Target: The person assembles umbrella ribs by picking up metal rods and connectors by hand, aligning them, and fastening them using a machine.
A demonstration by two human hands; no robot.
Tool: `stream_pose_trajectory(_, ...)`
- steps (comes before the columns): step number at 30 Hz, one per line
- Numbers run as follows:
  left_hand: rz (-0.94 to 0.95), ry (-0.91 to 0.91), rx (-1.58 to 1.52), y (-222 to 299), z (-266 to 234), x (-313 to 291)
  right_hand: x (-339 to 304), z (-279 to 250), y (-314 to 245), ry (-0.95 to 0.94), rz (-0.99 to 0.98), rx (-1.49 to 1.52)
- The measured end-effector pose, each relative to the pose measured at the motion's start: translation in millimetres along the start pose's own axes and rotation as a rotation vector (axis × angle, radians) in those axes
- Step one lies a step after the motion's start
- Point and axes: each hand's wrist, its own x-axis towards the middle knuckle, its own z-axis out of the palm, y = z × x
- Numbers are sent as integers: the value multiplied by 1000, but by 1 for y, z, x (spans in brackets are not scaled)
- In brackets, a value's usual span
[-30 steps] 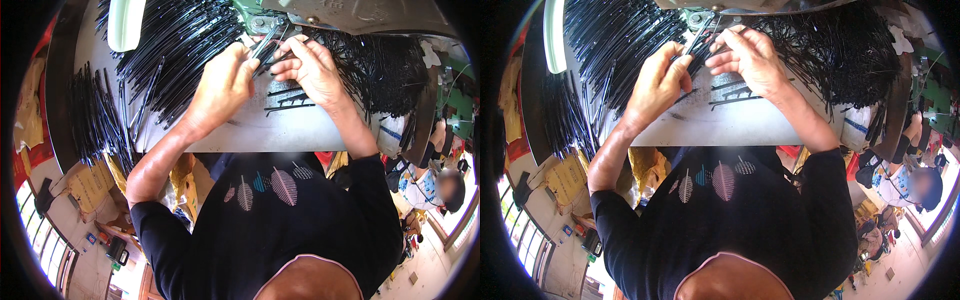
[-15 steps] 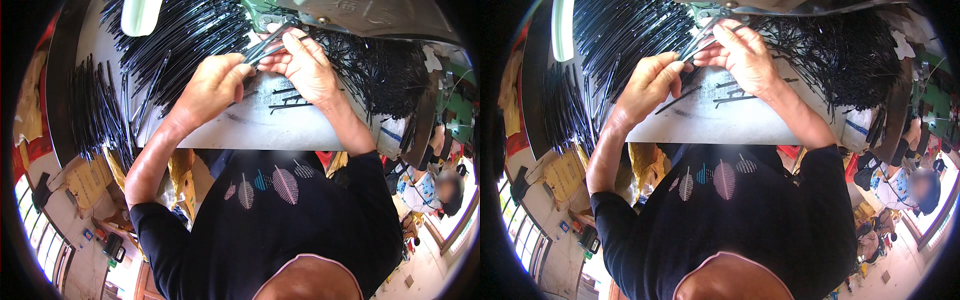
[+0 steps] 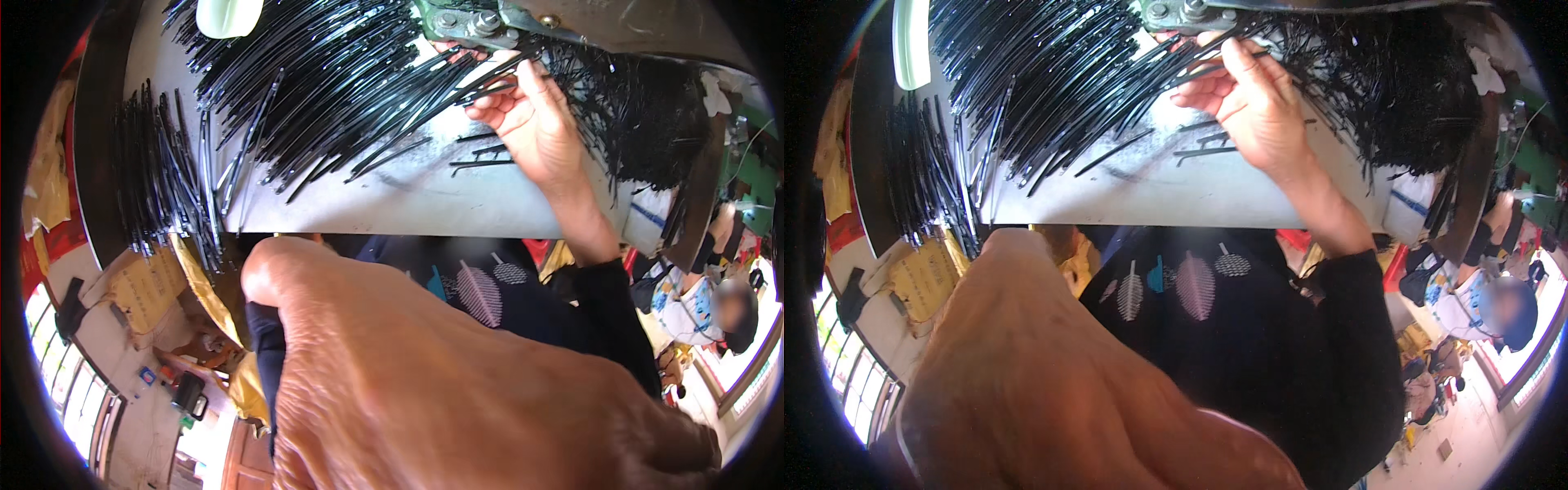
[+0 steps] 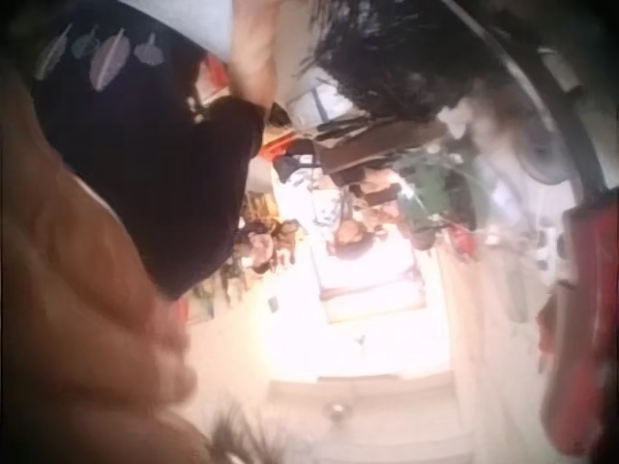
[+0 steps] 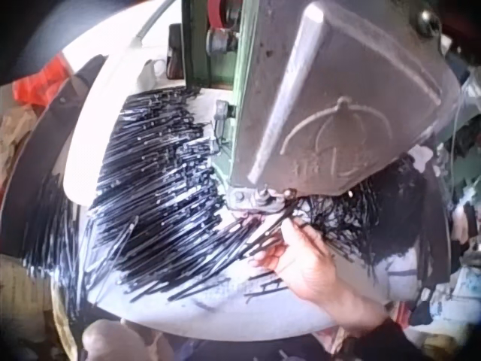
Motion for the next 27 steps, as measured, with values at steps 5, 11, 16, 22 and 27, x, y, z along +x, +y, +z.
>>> stream_pose_trajectory(5, -115, 54, -175, -7, 15, -6, -10, 2, 0, 105, -7, 20)
stream_pose_trajectory(11, -228, 69, -375, -11, 18, 4, -2, 0, 1, 118, -47, 66)
stream_pose_trajectory(16, -361, 127, -570, -8, 31, 1, 1, -12, -1, 105, -115, 157)
stream_pose_trajectory(22, -502, 526, -165, -42, -39, -6, 6, -23, -17, 213, -191, 113)
stream_pose_trajectory(27, -153, 847, -206, -56, -65, 14, 13, -20, -14, 182, -247, 107)
